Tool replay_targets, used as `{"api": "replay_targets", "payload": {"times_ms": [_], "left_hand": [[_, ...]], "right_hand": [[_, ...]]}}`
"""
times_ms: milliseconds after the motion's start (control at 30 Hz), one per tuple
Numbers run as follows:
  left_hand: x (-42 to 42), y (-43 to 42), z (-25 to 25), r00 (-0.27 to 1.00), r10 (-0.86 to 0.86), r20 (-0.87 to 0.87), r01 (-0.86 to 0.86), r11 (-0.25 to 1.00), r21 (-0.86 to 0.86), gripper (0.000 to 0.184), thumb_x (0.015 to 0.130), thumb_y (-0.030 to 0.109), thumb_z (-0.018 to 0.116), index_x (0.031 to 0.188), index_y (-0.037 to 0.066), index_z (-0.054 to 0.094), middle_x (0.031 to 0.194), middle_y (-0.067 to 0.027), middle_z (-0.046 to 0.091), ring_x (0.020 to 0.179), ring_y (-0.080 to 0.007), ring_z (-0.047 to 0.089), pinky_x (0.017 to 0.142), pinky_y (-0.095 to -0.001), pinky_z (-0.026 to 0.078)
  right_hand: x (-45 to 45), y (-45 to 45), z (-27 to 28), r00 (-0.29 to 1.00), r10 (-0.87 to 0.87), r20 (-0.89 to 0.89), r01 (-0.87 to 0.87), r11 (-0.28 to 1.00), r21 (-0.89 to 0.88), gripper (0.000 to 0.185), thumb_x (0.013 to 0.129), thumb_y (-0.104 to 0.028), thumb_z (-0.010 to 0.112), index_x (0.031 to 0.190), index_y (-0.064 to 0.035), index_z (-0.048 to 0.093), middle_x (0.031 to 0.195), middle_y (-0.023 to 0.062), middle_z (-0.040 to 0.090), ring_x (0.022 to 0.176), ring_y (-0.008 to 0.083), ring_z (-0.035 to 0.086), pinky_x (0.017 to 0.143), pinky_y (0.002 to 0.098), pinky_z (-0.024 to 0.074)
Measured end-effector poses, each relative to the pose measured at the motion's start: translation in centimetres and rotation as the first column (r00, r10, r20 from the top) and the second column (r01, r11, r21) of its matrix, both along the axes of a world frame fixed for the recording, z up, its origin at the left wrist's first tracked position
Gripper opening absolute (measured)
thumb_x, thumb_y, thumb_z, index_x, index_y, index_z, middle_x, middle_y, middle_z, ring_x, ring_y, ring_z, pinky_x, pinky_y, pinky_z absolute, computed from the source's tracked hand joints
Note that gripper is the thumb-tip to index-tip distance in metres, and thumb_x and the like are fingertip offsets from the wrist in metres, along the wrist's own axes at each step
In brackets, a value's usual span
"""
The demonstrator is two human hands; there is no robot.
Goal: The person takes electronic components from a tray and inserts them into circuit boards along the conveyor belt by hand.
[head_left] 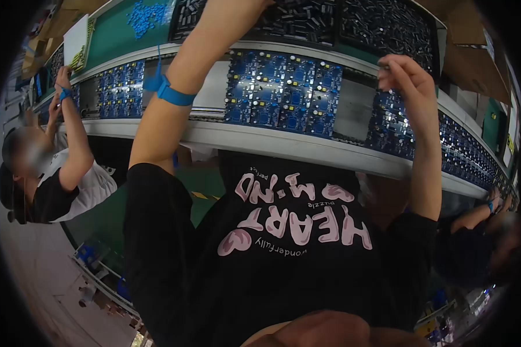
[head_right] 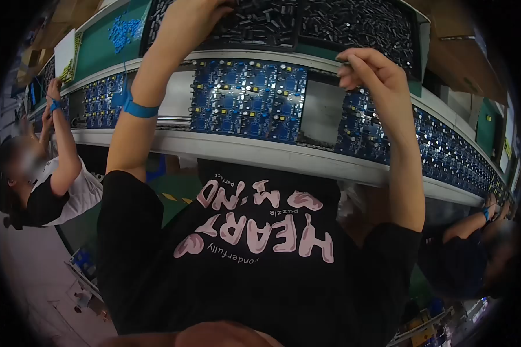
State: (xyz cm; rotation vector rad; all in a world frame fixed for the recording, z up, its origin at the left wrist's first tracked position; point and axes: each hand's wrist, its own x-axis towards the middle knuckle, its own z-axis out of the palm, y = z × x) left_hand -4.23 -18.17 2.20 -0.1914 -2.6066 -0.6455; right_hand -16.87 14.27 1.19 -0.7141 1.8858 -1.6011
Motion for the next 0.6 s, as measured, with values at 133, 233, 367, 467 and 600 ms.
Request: {"api": "replay_targets", "payload": {"times_ms": [133, 233, 367, 467, 600], "left_hand": [[-0.6, 1.3, 0.0, 0.998, -0.045, 0.041, 0.037, 0.986, 0.162, 0.022, 0.097, 0.006, 0.064, 0.118, 0.006, 0.069, 0.096, -0.0079, 0.072, 0.090, -0.0181, 0.071, 0.078, -0.0272, 0.056], [-0.3, 1.2, 0.1, 0.995, -0.064, 0.082, 0.041, 0.964, 0.265, 0.022, 0.098, 0.006, 0.063, 0.120, 0.006, 0.069, 0.096, -0.0074, 0.072, 0.090, -0.0169, 0.071, 0.079, -0.0265, 0.056], [0.1, 1.1, -0.2, 0.986, -0.093, 0.139, 0.030, 0.915, 0.403, 0.023, 0.099, 0.006, 0.062, 0.122, 0.006, 0.069, 0.097, -0.0068, 0.072, 0.091, -0.0153, 0.071, 0.079, -0.0256, 0.056], [0.3, 0.7, -1.7, 0.969, -0.207, 0.132, 0.109, 0.844, 0.525, 0.027, 0.103, 0.008, 0.059, 0.129, 0.006, 0.067, 0.097, -0.0037, 0.072, 0.091, -0.0092, 0.068, 0.081, -0.0231, 0.056], [1.5, 2.4, -1.6, 0.927, -0.308, 0.214, 0.099, 0.752, 0.652, 0.027, 0.102, 0.006, 0.059, 0.128, 0.002, 0.065, 0.098, -0.0052, 0.071, 0.089, -0.0103, 0.068, 0.082, -0.0238, 0.056]], "right_hand": [[0.1, 0.0, 0.0, 0.981, 0.048, 0.187, -0.032, 0.996, -0.087, 0.027, 0.106, -0.019, 0.055, 0.122, -0.0003, 0.067, 0.096, 0.0066, 0.072, 0.086, 0.0117, 0.070, 0.079, 0.0248, 0.0559], [-0.2, 0.0, -0.2, 0.977, 0.086, 0.193, -0.070, 0.994, -0.088, 0.026, 0.105, -0.016, 0.056, 0.123, 0.0003, 0.066, 0.101, 0.0085, 0.072, 0.088, 0.0131, 0.071, 0.082, 0.0257, 0.0566], [0.3, -0.6, -0.4, 0.993, 0.114, -0.021, -0.114, 0.993, 0.034, 0.023, 0.103, -0.008, 0.057, 0.122, 0.0021, 0.065, 0.103, 0.0093, 0.073, 0.093, 0.0167, 0.072, 0.083, 0.0274, 0.0577], [1.6, -1.9, -1.1, 0.985, 0.074, -0.156, -0.064, 0.996, 0.067, 0.020, 0.102, -0.006, 0.058, 0.119, 0.0020, 0.065, 0.099, 0.0090, 0.074, 0.093, 0.0179, 0.073, 0.081, 0.0273, 0.0585], [2.1, -3.0, -2.0, 0.925, 0.152, -0.348, -0.079, 0.974, 0.213, 0.015, 0.099, -0.007, 0.061, 0.113, -0.0006, 0.066, 0.095, 0.0083, 0.075, 0.091, 0.0187, 0.075, 0.078, 0.0277, 0.0588]]}}
